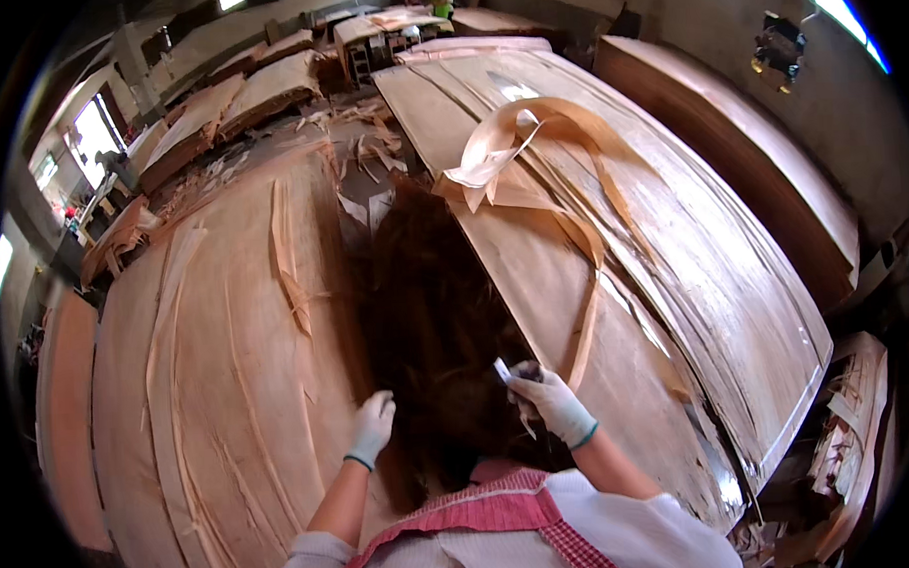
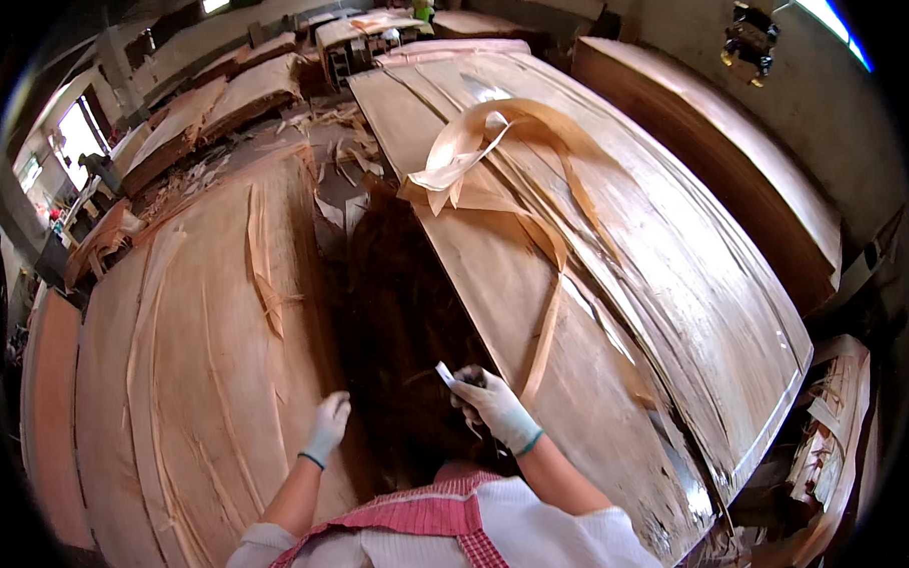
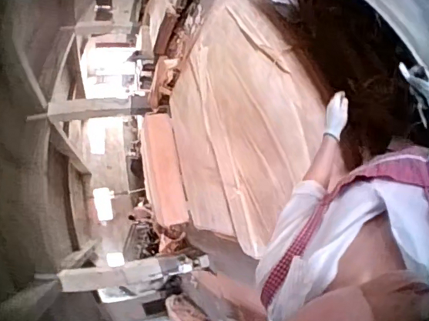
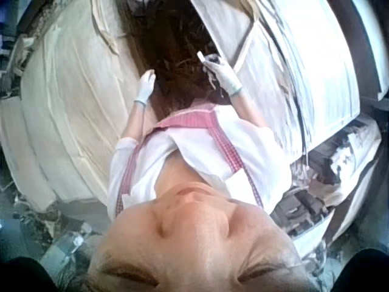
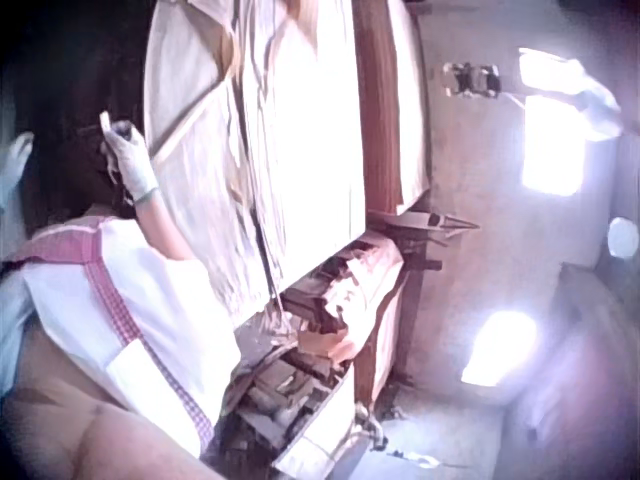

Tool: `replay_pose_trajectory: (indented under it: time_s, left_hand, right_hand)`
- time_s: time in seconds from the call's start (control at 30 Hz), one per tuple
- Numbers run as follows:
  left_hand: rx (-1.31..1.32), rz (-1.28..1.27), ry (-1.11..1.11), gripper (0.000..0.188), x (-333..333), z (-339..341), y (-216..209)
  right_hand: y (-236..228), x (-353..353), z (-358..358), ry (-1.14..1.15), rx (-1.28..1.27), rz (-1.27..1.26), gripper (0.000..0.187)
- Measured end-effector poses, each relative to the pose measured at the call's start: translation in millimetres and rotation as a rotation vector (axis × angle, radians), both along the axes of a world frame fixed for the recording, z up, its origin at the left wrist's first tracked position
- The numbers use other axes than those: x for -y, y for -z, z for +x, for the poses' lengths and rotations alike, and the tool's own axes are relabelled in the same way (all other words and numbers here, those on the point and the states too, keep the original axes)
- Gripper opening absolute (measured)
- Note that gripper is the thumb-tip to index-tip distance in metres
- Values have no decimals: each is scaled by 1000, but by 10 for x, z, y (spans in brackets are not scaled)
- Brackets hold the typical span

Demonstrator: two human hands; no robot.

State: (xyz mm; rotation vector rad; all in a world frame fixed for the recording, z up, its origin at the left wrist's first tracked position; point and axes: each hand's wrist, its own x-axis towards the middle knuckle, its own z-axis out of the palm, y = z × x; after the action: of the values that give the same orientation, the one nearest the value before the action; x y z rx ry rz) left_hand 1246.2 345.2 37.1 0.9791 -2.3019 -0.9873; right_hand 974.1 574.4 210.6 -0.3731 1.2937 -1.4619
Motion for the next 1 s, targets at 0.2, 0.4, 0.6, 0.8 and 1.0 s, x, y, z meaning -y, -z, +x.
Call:
replay_pose_trajectory:
  time_s: [0.2,0.4,0.6,0.8,1.0]
  left_hand:
    - [8,-314,74,29,1350,-1362,-965]
    - [120,-723,400,42,2520,-3420,-1289]
    - [320,-1090,609,40,3935,-5062,-469]
    - [-238,-563,794,54,4318,-5038,-1715]
    - [-374,-465,-44,38,6557,-4112,-2271]
  right_hand:
    - [-270,929,-534,31,-100,71,14]
    - [-14,1179,-967,507,-104,218,13]
    - [196,1737,-1024,966,3,213,11]
    - [-218,2806,-1100,1025,20,306,9]
    - [-784,3980,-1470,596,-11,134,15]
